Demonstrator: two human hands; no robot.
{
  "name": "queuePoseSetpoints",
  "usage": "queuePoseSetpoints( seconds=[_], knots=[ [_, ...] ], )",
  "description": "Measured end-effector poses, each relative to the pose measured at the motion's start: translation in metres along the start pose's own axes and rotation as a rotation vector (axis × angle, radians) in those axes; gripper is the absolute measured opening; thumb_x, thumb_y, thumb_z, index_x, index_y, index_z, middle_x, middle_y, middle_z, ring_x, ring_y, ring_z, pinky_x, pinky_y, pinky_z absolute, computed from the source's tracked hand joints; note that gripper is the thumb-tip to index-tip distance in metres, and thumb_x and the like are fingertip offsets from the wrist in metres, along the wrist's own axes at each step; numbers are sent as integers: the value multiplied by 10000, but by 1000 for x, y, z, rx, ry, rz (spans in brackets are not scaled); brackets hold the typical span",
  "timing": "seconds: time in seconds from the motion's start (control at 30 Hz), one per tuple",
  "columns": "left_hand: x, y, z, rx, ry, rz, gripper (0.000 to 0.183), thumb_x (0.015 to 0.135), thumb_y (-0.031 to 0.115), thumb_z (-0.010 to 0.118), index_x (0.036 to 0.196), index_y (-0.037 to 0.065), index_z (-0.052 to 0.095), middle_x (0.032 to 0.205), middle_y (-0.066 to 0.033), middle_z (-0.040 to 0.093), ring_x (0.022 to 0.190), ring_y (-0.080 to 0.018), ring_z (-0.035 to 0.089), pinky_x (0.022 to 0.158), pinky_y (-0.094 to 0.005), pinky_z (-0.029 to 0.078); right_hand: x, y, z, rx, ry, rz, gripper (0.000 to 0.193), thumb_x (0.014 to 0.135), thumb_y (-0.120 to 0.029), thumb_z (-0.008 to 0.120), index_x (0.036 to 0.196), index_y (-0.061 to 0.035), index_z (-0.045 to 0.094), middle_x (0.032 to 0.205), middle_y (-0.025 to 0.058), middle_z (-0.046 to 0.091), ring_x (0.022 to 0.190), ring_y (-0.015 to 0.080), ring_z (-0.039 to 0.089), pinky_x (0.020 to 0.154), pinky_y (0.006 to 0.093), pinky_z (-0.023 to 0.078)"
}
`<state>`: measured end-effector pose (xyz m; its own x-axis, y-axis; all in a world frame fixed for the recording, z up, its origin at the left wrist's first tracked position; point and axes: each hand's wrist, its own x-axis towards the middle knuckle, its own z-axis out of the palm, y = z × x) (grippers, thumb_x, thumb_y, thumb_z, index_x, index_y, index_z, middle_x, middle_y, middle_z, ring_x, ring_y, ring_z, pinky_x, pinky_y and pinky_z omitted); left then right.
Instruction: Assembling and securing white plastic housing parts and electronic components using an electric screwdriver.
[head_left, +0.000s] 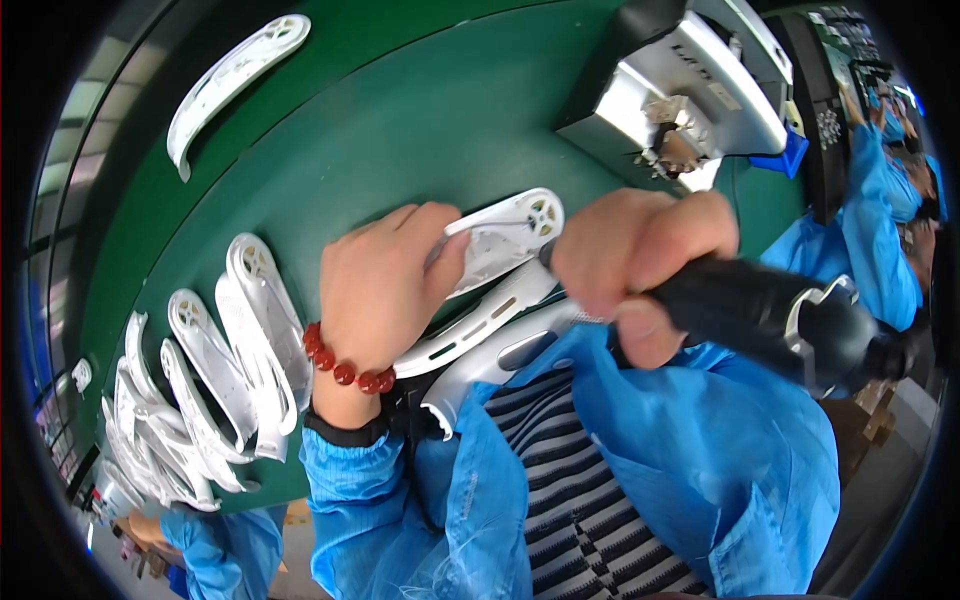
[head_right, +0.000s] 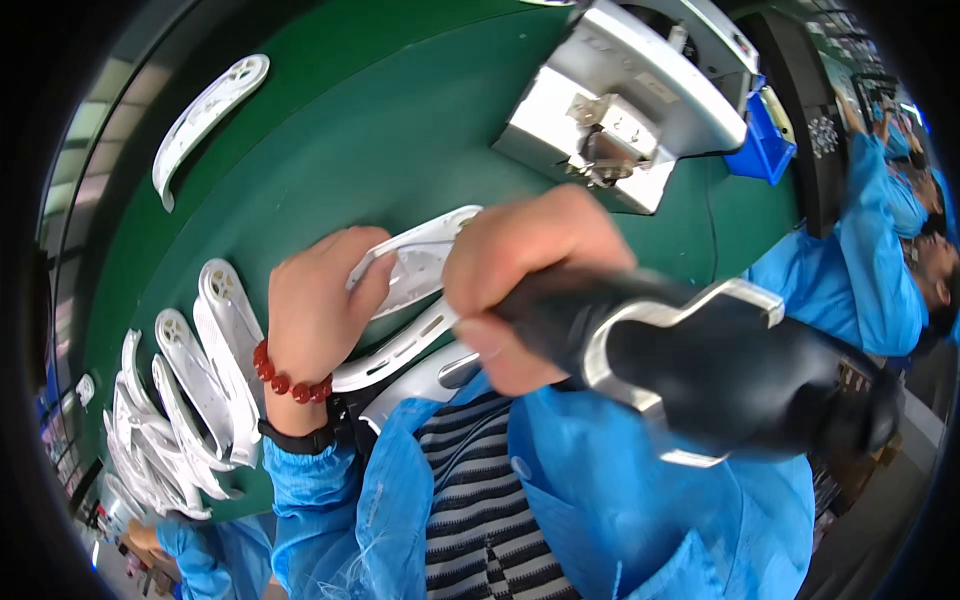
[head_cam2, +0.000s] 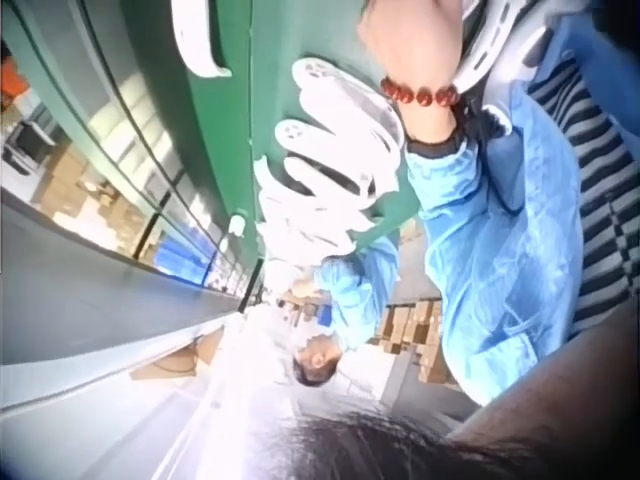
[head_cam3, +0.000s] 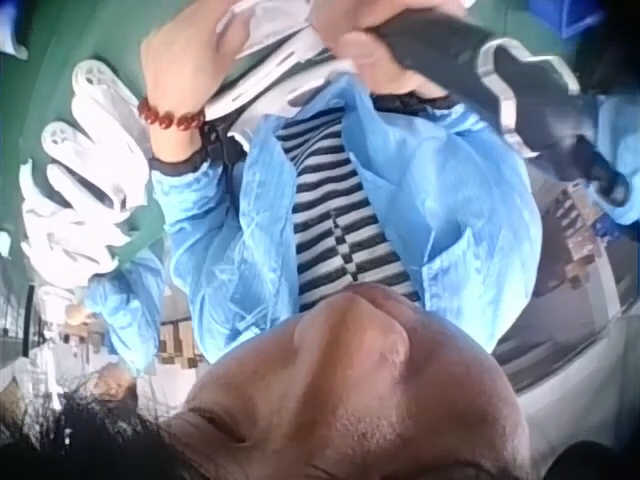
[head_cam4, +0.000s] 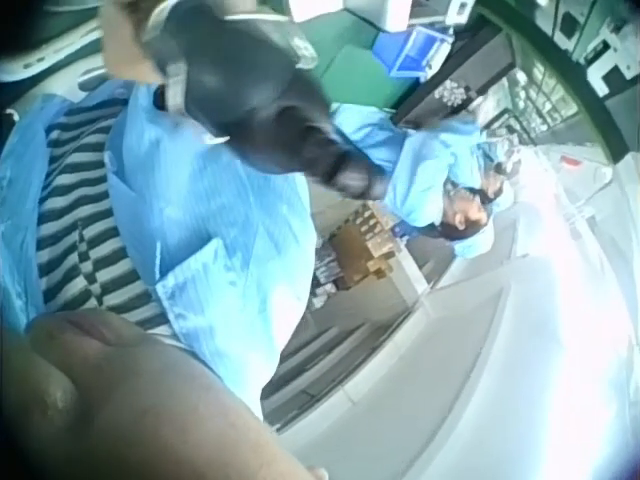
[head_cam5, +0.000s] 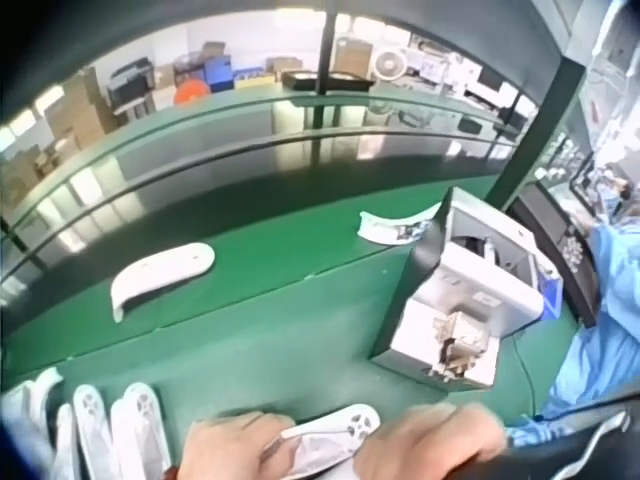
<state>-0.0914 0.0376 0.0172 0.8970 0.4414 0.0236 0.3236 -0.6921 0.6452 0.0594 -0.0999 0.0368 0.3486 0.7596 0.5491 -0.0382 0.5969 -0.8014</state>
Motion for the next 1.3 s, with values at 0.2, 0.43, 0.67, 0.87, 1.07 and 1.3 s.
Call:
queuePoseSetpoints(
  seconds=[0.2, 0.43, 0.67, 0.87, 1.07, 1.3],
  knots=[
    [0, 0, -3, -3, -21, -13, 139, 832, 156, 657, 928, 56, 659, 821, -130, 657, 709, -344, 628, 612, -383, 493, 14, -16, -12, -8, -126, -58, 274, 822, -79, 706, 965, -67, 472, 635, 32, 559, 450, 158, 518, 424, 306, 444],
    [0, 3, 1, 10, -26, -43, 144, 836, 141, 646, 927, 30, 665, 818, -145, 660, 706, -350, 628, 621, -379, 495, 36, -62, -78, -98, 142, -152, 112, 944, -99, 510, 1022, -69, 436, 680, 74, 513, 533, 163, 479, 511, 330, 442],
    [-1, 4, 1, 10, -19, -42, 148, 827, 133, 650, 924, 24, 671, 821, -150, 664, 697, -348, 630, 620, -376, 496, 36, -52, -87, -329, 128, -137, 164, 963, -192, 451, 1069, -68, 464, 687, 27, 444, 541, 124, 449, 517, 310, 393],
    [1, 4, -1, 10, -12, -29, 149, 827, 136, 652, 927, 27, 671, 801, -153, 659, 686, -349, 628, 607, -377, 494, 38, -50, -86, -328, 162, -124, 150, 960, -184, 450, 1053, -67, 464, 682, 23, 439, 536, 122, 443, 520, 311, 397],
    [-3, 1, -1, 13, 9, -30, 148, 830, 147, 653, 927, 37, 670, 803, -153, 659, 701, -357, 630, 614, -387, 497, 41, -47, -81, -150, 207, -95, 154, 920, -53, 508, 1056, -14, 448, 689, 123, 524, 519, 191, 498, 504, 339, 448],
    [-3, -4, 4, 37, 63, 15, 155, 833, 219, 644, 898, 81, 672, 782, -97, 654, 682, -313, 630, 585, -389, 489, 34, -36, -43, 14, 74, -15, 180, 946, -127, 508, 1080, -41, 425, 679, 72, 469, 532, 160, 451, 505, 324, 419]
  ],
)
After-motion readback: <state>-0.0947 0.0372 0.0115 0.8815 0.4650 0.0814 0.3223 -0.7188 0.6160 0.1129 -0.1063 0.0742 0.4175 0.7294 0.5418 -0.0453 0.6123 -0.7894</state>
